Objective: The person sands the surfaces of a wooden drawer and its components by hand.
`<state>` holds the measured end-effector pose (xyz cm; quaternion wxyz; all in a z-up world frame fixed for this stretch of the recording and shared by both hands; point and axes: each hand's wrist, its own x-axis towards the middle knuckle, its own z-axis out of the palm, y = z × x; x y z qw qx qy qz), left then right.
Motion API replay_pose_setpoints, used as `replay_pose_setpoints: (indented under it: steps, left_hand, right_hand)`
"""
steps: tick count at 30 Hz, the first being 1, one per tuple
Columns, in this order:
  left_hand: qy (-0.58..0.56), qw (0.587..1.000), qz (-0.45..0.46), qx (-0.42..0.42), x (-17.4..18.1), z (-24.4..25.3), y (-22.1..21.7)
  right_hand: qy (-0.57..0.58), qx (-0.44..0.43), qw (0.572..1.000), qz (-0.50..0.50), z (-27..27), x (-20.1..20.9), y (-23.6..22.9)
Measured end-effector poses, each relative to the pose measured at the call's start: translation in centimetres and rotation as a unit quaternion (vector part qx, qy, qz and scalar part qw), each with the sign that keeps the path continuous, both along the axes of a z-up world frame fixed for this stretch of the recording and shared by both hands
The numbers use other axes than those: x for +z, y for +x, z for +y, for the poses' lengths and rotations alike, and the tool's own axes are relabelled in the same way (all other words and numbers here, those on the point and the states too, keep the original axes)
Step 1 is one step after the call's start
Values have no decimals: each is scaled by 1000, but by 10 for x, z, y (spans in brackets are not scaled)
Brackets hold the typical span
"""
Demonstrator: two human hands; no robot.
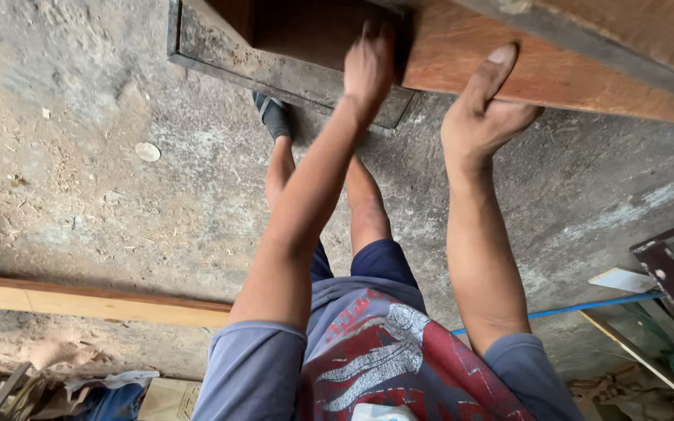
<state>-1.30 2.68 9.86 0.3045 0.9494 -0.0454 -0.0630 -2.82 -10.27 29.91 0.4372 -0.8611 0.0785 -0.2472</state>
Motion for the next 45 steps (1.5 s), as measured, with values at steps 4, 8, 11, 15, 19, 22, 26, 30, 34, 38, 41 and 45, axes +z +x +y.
replay_pose_setpoints:
  steps: [4,8,11,15,19,22,26,30,34,38,41,45]
  left_hand:
    - [-48,990,130,-1,41,29,-48]
    - [-121,984,117,57,112,99,-96]
    - [-137,897,354,225,163,146,-145]
    - [-182,943,172,218,206,177,-188]
    - [-202,931,171,250,253,184,-204]
    - [-400,844,211,289,280,178,-206]
    - [-431,851,182,239,321,176,-206]
    - [-410,843,248,247,356,186,-228]
    - [-480,817,253,196,369,219,-253]
    - [-497,820,246,139,375,250,-272]
    - [-560,781,252,117,386,269,-280]
    - [-686,670,266,98,400,279,-289]
  right_hand:
    - [8,-25,1000,-6,-4,-23,-17]
    - [38,-45,994,88,-1,-70,-53]
    - [62,14,961,270,2,-105,-99]
    - [68,80,922,373,13,-121,-138]
    - [-5,61,928,367,26,-105,-115]
    - [-48,17,964,260,29,-73,-97]
    - [-25,11,996,89,35,-27,-80]
    - [-22,37,986,158,36,13,-95]
    - [1,31,947,319,39,44,-106]
    - [-13,50,973,223,51,79,-133]
    - [39,54,971,228,88,125,-177]
    - [88,143,952,254,170,224,-269]
